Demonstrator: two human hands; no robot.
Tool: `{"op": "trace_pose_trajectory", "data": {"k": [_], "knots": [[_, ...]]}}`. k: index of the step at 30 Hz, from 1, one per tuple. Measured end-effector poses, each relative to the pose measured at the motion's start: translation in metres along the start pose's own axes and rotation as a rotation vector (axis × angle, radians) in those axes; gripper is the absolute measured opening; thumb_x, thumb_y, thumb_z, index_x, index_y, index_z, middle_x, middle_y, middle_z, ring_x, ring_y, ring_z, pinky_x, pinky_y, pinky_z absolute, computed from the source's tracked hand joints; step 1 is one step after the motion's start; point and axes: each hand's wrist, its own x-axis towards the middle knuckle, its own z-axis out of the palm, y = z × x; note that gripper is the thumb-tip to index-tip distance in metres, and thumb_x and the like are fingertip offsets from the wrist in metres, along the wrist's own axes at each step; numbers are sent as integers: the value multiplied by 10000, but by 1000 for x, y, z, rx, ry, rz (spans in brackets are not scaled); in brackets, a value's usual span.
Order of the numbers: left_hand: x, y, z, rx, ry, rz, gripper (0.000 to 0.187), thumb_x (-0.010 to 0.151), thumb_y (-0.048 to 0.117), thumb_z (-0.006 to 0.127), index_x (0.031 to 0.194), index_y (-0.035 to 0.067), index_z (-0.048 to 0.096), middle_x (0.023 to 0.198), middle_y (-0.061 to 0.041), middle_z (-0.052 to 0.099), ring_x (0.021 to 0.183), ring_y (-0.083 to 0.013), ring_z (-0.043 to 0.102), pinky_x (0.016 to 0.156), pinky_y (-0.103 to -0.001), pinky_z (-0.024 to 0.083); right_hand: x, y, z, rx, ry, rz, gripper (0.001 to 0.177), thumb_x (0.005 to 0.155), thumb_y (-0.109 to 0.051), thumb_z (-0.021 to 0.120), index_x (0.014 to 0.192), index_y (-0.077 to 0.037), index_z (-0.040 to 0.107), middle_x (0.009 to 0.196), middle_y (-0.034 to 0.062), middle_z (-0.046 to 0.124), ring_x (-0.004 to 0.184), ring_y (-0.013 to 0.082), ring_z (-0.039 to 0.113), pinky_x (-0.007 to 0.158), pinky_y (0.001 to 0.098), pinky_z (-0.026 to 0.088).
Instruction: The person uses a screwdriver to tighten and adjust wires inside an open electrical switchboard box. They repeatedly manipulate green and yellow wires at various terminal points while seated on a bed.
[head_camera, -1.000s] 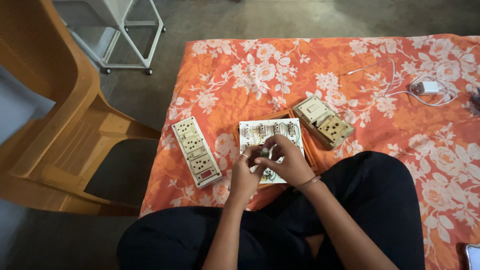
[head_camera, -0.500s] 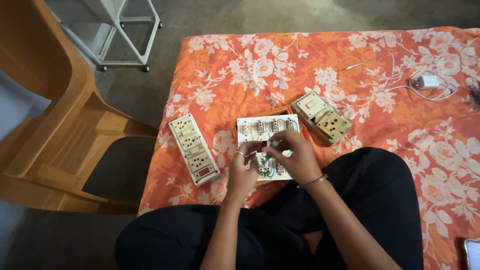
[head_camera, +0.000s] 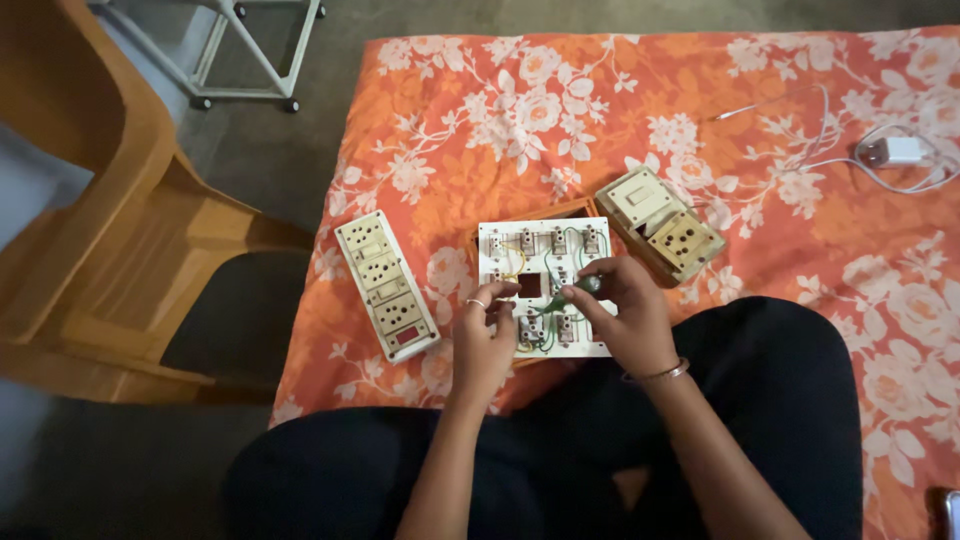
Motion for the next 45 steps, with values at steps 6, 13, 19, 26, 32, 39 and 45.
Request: {"op": "trace_pose_trajectory", "data": {"k": [6, 13, 19, 26, 32, 39, 45], "knots": [[2, 6, 2, 49, -17, -112, 232, 941, 11, 578, 1127, 75, 701, 973, -123, 768, 814, -187, 745, 734, -324, 574, -1, 3, 1, -52, -57, -121, 211, 908, -52, 765, 1078, 0, 650, 982, 46, 672, 900, 101, 695, 790, 249, 586], [2, 4, 4, 161, -6, -58, 230, 933, -16, 573, 1104, 61, 706, 970, -146, 745, 881, -263, 737, 763, -361, 562, 2, 1, -4, -53, -50, -140, 171, 928, -27, 722, 1084, -2, 656, 1025, 61, 667, 927, 119, 667, 824, 258, 557], [7, 2, 3, 155, 15, 20, 219, 934, -24, 566, 1095, 43, 700, 995, -141, 761, 931, -266, 750, 805, -361, 568, 5, -9, 1, -189, -62, -258, 195, 902, -30, 736, 1086, -15, 671, 1015, 100, 679, 906, 190, 678, 817, 303, 543], [8, 4, 6, 148, -47, -152, 189, 951, 27, 591, 1099, 55, 704, 886, -120, 757, 798, -206, 748, 707, -338, 577, 1, -13, 7, -201, -101, -339, 187, 892, -33, 748, 1068, -37, 684, 971, 102, 680, 864, 240, 664, 786, 326, 533], [4, -2, 6, 116, -104, -111, 222, 917, 21, 598, 1111, 61, 698, 927, -97, 765, 809, -207, 754, 715, -342, 592, 0, -6, 7, -179, -66, -322, 211, 885, -44, 764, 1081, -48, 684, 970, 95, 679, 863, 232, 671, 774, 326, 541], [-9, -86, 4, 304, -161, 119, 278, 824, 98, 706, 1098, 48, 700, 924, -150, 767, 861, -251, 756, 745, -386, 587, -13, 1, 19, -292, -139, -324, 367, 888, -165, 785, 1214, -56, 657, 1175, 165, 669, 1059, 360, 673, 894, 405, 553], [4, -142, -4, -1035, -142, -441, 348, 911, 217, 627, 1181, -3, 637, 1046, -168, 737, 901, -237, 738, 741, -352, 603, -32, -11, 38, -238, -259, -415, 346, 1017, -210, 677, 1354, -156, 629, 1241, 92, 639, 1135, 299, 656, 962, 391, 561]]}}
